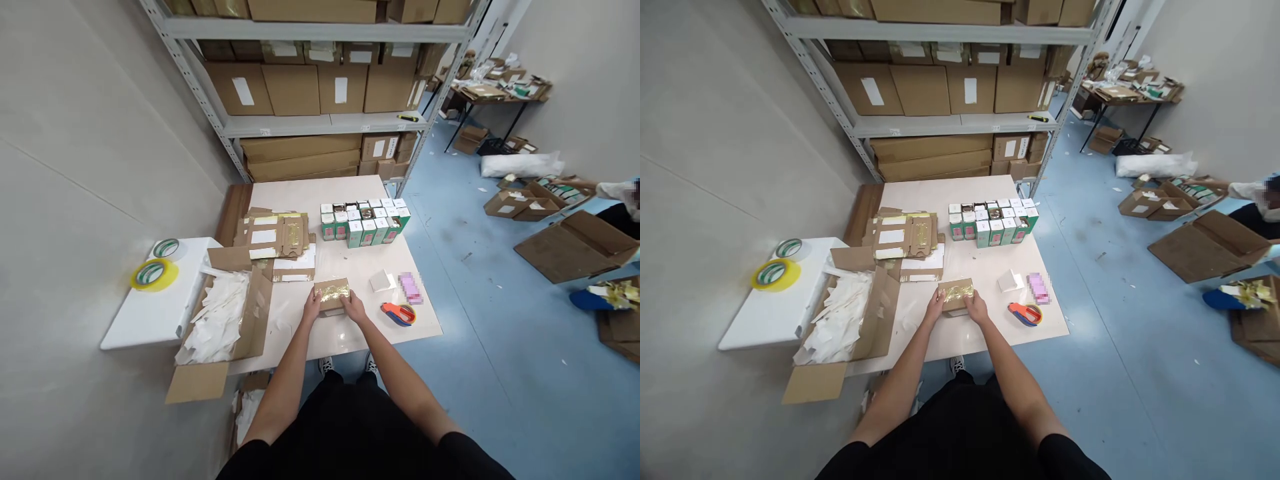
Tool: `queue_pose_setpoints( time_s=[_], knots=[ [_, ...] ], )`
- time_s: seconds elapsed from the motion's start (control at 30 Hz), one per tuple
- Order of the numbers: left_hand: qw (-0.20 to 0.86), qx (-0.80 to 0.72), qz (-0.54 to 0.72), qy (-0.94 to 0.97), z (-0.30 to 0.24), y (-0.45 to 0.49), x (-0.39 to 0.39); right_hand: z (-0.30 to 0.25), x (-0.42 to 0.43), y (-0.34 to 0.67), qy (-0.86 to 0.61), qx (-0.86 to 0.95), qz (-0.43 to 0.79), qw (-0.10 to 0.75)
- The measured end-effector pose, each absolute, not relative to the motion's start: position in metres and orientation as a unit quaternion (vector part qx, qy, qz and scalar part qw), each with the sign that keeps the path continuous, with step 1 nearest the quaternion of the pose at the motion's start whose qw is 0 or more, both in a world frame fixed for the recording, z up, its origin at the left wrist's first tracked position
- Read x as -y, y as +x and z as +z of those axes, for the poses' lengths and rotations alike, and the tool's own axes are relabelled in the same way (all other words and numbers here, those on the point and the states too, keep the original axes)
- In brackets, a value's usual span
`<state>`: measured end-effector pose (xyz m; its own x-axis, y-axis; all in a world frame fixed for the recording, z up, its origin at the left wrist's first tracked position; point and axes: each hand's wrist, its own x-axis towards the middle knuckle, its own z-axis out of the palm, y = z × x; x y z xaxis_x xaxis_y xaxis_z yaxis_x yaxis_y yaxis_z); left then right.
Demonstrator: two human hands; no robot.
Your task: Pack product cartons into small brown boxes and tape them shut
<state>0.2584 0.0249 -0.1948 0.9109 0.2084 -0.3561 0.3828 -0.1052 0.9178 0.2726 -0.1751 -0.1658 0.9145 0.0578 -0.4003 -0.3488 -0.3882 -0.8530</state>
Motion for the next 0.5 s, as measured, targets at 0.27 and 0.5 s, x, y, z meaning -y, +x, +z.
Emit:
queue_pose_setpoints(
  time_s=[0.27, 0.5],
  knots=[
    [0.758, -0.104, -0.083, 0.638, -0.183, 0.255, -0.043, -0.165, 0.206, 0.261, -0.696, -0.130, 0.146, 0.691],
    [0.706, -0.159, -0.164, 0.670, -0.209, 0.238, -0.023, -0.187, 0.195, 0.245, -0.763, -0.085, 0.146, 0.623]
  ],
)
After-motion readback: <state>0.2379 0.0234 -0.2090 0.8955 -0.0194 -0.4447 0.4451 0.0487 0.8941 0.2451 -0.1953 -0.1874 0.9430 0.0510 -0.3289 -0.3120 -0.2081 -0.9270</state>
